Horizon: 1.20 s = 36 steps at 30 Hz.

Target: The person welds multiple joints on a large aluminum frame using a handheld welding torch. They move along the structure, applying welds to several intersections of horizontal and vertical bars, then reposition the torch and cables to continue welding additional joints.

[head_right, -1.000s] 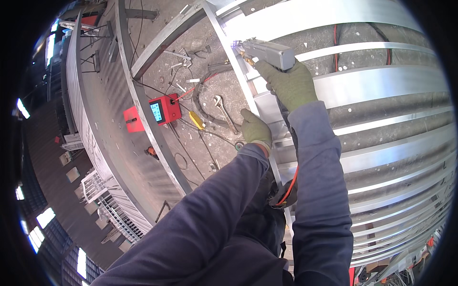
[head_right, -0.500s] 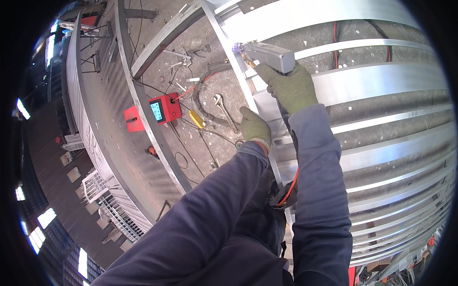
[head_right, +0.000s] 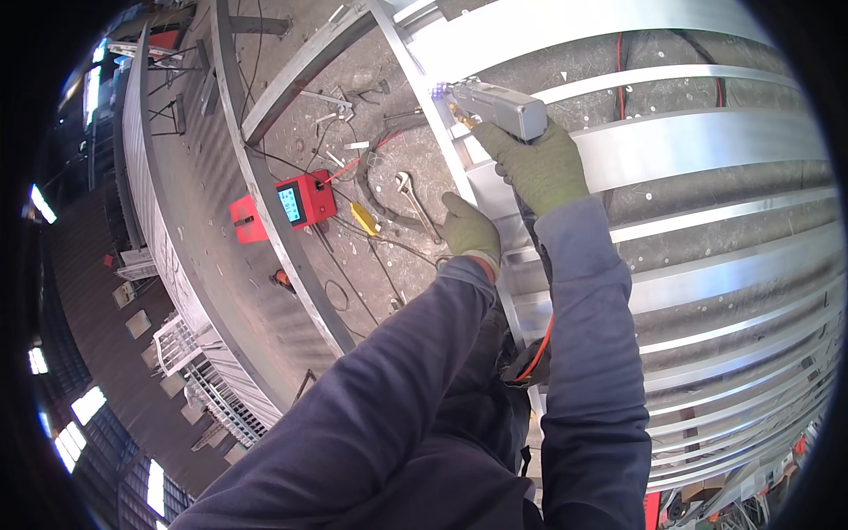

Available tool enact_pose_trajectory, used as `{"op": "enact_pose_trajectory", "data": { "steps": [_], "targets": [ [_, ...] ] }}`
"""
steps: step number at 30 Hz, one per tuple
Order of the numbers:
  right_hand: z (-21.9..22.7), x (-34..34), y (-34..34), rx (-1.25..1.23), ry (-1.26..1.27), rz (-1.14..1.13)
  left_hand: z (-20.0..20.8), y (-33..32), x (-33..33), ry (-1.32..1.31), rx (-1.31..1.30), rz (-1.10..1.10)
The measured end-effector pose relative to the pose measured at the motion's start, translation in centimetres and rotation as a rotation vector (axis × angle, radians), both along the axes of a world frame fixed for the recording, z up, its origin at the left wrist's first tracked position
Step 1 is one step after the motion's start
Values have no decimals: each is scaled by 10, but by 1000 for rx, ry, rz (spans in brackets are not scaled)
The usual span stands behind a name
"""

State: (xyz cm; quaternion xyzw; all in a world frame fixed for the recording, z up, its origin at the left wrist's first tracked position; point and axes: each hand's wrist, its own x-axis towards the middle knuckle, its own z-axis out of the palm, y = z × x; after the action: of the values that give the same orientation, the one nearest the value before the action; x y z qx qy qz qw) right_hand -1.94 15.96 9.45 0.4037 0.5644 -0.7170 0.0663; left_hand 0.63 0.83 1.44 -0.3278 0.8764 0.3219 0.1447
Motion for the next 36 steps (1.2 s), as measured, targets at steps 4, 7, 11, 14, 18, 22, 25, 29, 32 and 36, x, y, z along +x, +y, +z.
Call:
{"op": "enact_pose_trajectory", "data": {
  "steps": [4,7,11,14,18,22,25,29,32,36],
  "targets": [
    [-2,4,-2,-16,18,-30,-1,1,0,3,1,-16],
    [0,5,-4,-31,7,-39,-4,-1,0,-6,-12,-19],
    [1,7,-6,-39,24,-56,-5,-2,1,-8,-13,-29],
    [6,8,-8,-40,13,-80,-5,-1,1,0,-7,-23],
    [19,16,-5,-17,-23,-67,-6,-2,2,-25,24,-18],
    [27,40,-11,-35,-1,-138,-7,-3,0,-17,65,10],
    [35,59,-18,-49,21,-152,-7,-4,1,-26,102,29],
    [30,79,-26,-43,57,-147,-6,-4,-1,-46,100,-14],
    [27,85,-30,-44,20,-136,-9,-5,-3,-73,123,-20],
    [28,87,-33,-25,33,-133,-13,-7,-2,-64,143,-39]
  ]
}}
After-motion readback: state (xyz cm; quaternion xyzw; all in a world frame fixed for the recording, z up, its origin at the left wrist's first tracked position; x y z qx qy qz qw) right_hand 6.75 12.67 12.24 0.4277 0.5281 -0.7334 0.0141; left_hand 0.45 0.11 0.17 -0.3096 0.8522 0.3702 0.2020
